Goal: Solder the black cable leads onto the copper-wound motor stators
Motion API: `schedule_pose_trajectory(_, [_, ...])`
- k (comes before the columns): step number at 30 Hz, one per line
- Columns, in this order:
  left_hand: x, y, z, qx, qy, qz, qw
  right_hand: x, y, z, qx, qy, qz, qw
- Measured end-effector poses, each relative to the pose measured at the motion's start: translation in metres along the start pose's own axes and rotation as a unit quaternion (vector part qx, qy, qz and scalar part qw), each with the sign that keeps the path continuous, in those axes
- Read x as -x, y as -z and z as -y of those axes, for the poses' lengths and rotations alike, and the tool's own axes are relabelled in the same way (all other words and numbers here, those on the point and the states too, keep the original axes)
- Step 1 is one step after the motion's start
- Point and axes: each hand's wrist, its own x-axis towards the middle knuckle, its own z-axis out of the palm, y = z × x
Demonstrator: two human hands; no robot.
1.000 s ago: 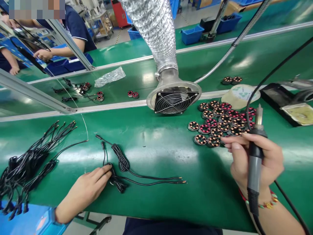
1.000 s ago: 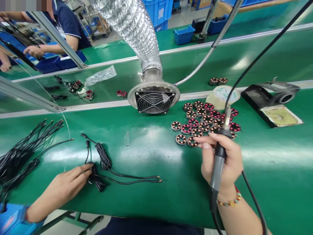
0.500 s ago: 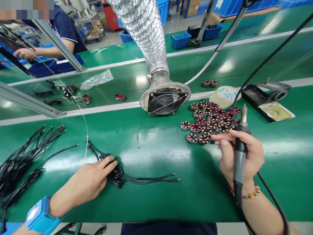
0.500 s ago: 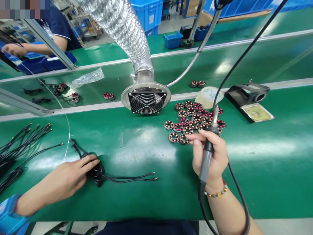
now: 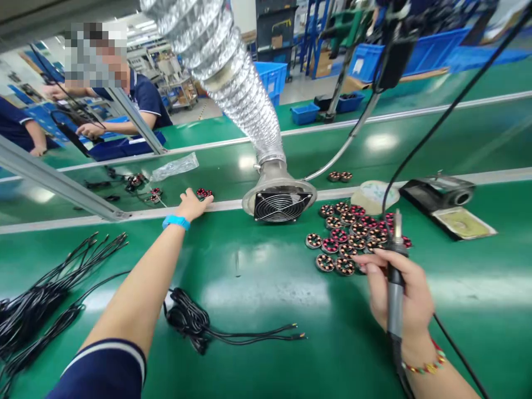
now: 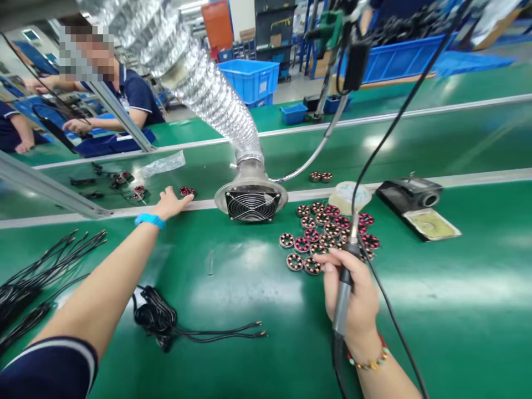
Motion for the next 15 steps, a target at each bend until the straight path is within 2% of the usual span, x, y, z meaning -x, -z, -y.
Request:
schedule_pose_trajectory(3, [-0.029, -0.011, -0.017, 0.001, 0.045, -0.018, 0.999, -0.004, 0.0, -0.003, 0.03, 0.011, 0.018, 0.999])
schedule_pose_trajectory(7, [-0.04, -0.017, -0.022, -0.007, 0.05, -0.029, 0.998, -0.009, 0.002, -0.003, 0.04, 0.045, 0.036, 0.998])
schedule_pose_trajectory(12, [-0.037, -0.013, -0.013, -0.013, 0.01, -0.052, 0.999, -0.01, 0.004, 0.0, 0.013, 0.033, 0.043, 0.998])
schedule_pose_trajectory(15, [-0.036, -0.005, -0.007, -0.008, -0.044, -0.049, 0.998, -0.009, 0.004, 0.004, -0.004, 0.027, 0.048, 0.999])
